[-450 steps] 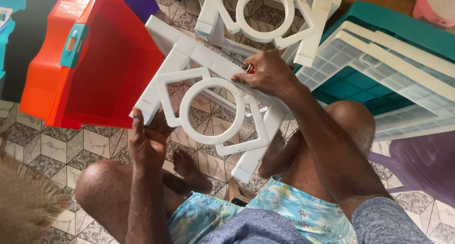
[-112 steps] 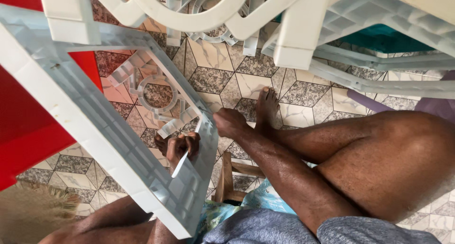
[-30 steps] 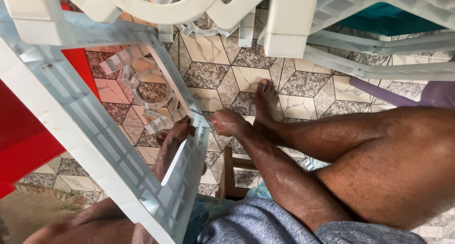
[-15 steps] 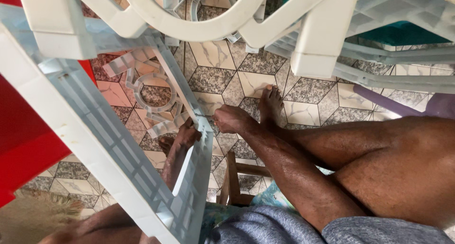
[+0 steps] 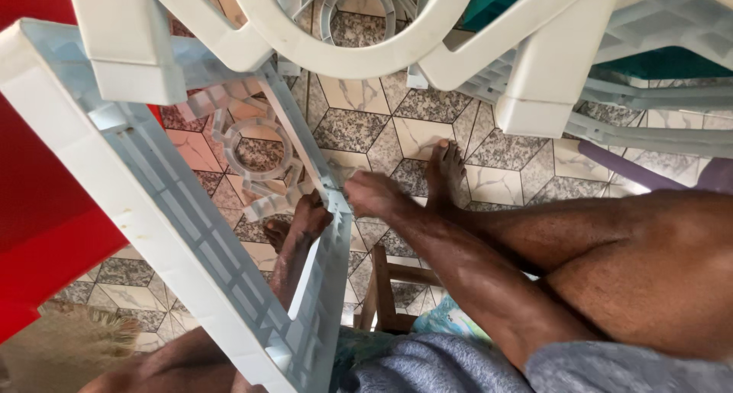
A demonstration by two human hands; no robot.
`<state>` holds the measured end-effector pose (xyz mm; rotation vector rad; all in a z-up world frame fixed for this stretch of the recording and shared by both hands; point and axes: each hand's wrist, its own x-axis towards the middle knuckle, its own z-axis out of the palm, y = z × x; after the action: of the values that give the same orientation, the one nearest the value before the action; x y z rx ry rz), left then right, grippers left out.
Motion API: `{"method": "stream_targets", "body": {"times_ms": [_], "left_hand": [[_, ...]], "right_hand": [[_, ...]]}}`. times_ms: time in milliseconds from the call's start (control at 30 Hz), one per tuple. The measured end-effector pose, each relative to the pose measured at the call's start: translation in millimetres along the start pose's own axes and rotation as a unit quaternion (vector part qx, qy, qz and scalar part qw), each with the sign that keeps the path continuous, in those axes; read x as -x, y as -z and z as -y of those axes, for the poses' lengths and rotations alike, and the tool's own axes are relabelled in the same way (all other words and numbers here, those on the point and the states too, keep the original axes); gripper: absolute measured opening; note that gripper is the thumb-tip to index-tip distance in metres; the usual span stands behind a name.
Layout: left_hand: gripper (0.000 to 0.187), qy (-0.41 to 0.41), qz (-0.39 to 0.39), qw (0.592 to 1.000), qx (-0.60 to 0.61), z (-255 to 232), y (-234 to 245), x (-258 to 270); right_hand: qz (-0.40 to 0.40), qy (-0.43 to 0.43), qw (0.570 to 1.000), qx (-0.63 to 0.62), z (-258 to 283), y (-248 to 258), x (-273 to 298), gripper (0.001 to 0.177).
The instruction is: The person sits on the floor and assembles white plastic frames using a screwdriver. They align the frame pieces, insert screws, and tighten them to join the components together. The person handles multiple frame sections and a stack of similar frames nearby.
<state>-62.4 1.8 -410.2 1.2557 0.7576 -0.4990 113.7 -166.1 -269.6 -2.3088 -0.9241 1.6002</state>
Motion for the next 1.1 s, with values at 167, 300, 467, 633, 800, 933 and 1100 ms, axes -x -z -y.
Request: {"method": "stream_targets", "body": {"times_ms": [167, 300, 467, 633, 800, 933, 1100], "left_hand": [[0.04, 0.036, -0.061, 0.917, -0.392, 0.9, -10.8, -13.3], [0.037, 0.036, -0.093, 0.938, -0.332, -29.8, -19.2, -1.3], [0.041, 0.031, -0.08, 0.957, -0.277, -54.8, -27.9, 19.0], [0.043, 0.05, -0.06, 0.969, -0.233, -47.5, -23.7, 15.8], [0.056, 0.032, -0.017, 0.998, -0.044, -45.5, -15.9, 6.7], [0.058, 0.056, -0.029, 0.992, 0.11, -85.4, -5.8, 41.3], [0.057, 0.003, -0.084, 0.98, 0.183, -199.2, 8.7, 110.6]], "right_hand": [[-0.036, 0.009, 0.997, -0.068, -3.0, -16.1, -6.6, 0.015], [-0.021, -0.004, 0.998, -0.067, -1.1, -9.5, -15.8, 0.011], [-0.037, -0.007, 0.999, 0.01, 2.5, -15.4, -10.0, 0.013], [-0.093, -0.023, 0.995, -0.033, -8.8, -28.5, -11.6, 0.015], [-0.231, 0.086, 0.969, -0.016, -31.5, -21.5, 5.2, 0.017], [-0.09, -0.026, 0.995, -0.036, -19.2, 29.8, 18.9, 0.017], [-0.085, -0.026, 0.996, -0.003, 8.7, 98.9, 72.5, 0.023]]}}
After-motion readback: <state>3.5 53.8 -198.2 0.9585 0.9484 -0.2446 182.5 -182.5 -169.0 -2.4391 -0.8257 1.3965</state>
